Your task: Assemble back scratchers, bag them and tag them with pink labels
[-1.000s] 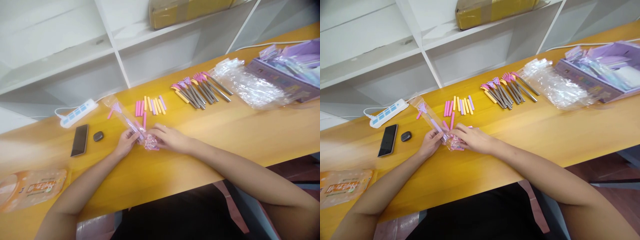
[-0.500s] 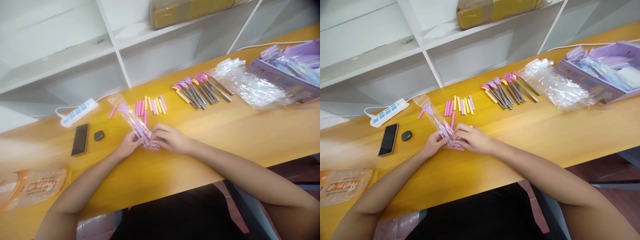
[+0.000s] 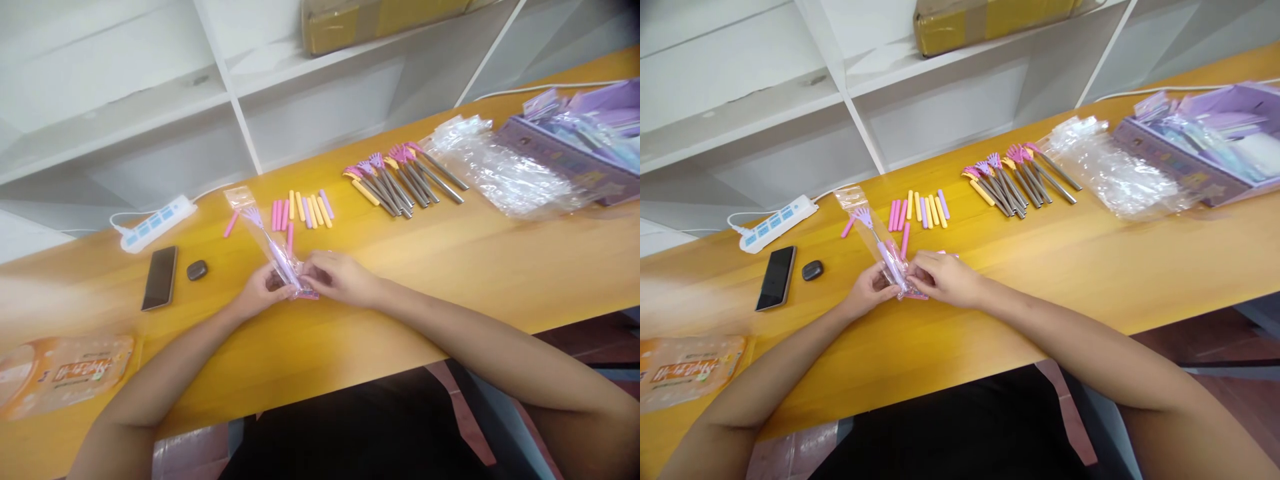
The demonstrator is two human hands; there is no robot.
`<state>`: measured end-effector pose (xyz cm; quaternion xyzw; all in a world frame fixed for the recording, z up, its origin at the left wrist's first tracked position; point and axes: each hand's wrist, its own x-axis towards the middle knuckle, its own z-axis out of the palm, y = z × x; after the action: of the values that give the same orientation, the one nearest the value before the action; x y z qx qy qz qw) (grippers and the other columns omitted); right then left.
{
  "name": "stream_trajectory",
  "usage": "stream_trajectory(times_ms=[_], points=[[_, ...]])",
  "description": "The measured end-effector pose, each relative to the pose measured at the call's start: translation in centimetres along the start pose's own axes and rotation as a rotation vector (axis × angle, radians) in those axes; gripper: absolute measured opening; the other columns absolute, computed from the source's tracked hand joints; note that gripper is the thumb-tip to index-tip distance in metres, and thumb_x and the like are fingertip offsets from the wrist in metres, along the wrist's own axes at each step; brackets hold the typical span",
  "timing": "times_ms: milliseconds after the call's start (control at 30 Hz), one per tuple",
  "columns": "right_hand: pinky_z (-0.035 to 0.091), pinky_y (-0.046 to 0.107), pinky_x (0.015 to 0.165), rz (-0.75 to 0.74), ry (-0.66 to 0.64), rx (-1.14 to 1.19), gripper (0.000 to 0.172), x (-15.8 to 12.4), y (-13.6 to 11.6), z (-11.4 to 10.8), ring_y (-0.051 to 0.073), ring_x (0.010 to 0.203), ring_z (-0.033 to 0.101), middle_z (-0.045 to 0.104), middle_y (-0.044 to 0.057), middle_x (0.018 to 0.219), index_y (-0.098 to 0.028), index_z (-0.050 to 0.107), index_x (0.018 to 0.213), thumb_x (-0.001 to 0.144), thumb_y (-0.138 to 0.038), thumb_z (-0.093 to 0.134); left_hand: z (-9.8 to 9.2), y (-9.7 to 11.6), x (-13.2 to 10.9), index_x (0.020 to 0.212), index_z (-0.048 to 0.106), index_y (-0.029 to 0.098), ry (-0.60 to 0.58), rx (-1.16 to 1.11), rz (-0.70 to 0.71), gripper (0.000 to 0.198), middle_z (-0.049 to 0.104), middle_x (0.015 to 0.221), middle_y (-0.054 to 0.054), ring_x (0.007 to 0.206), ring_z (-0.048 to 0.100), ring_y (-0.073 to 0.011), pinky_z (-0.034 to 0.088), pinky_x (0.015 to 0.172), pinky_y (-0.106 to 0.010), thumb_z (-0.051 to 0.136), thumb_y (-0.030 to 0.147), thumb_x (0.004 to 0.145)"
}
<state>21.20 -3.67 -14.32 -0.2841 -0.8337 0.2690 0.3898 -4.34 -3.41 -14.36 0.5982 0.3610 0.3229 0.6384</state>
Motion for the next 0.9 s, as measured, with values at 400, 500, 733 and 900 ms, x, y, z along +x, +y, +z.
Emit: stream_trajectory(times_ms=[400,500,733,900], points=[[0.04,0.026,0.067,0.258,-0.094,0.048,0.023,-0.02,-0.23,-0.38,0.014,0.071,0.058,0.064,-0.001,0.084,-0.02,0.054,0.113,0.106,-0.039,0.063,-0.29,-0.17,0.03,0.103,0.072,0.015,-0.078,0.119,-0.045,0.04,0.078,0.082,-0.006,0.07,0.072,-0.0167,0.059,0.071,-0.029,0.086,0.05,0.09],[0.04,0.026,0.065,0.285,-0.128,0.138,0.028,0.1,-0.51,-0.46,0.013,0.068,0.056,0.064,-0.002,0.081,-0.02,0.054,0.111,0.107,-0.046,0.064,-0.16,-0.05,-0.04,0.103,0.071,0.014,-0.114,0.152,-0.031,0.04,0.076,0.08,-0.004,0.069,0.072,-0.016,0.058,0.07,-0.029,0.083,0.051,0.094],[0.039,0.026,0.071,0.155,-0.191,0.136,0.029,0.37,-0.81,-0.62,0.013,0.072,0.056,0.065,0.0,0.08,-0.019,0.06,0.088,0.111,-0.036,0.058,-0.22,-0.25,-0.25,0.11,0.072,0.015,-0.142,0.2,0.01,0.035,0.078,0.086,-0.005,0.072,0.073,-0.0161,0.059,0.073,-0.029,0.078,0.048,0.099],[0.039,0.026,0.072,0.104,-0.188,0.093,0.03,0.4,-0.67,-0.73,0.013,0.073,0.057,0.066,0.001,0.08,-0.018,0.061,0.088,0.112,-0.035,0.056,-0.44,-0.53,-0.2,0.107,0.076,0.014,-0.116,0.201,0.01,0.04,0.08,0.087,-0.008,0.072,0.074,-0.0169,0.06,0.072,-0.028,0.079,0.052,0.097]])
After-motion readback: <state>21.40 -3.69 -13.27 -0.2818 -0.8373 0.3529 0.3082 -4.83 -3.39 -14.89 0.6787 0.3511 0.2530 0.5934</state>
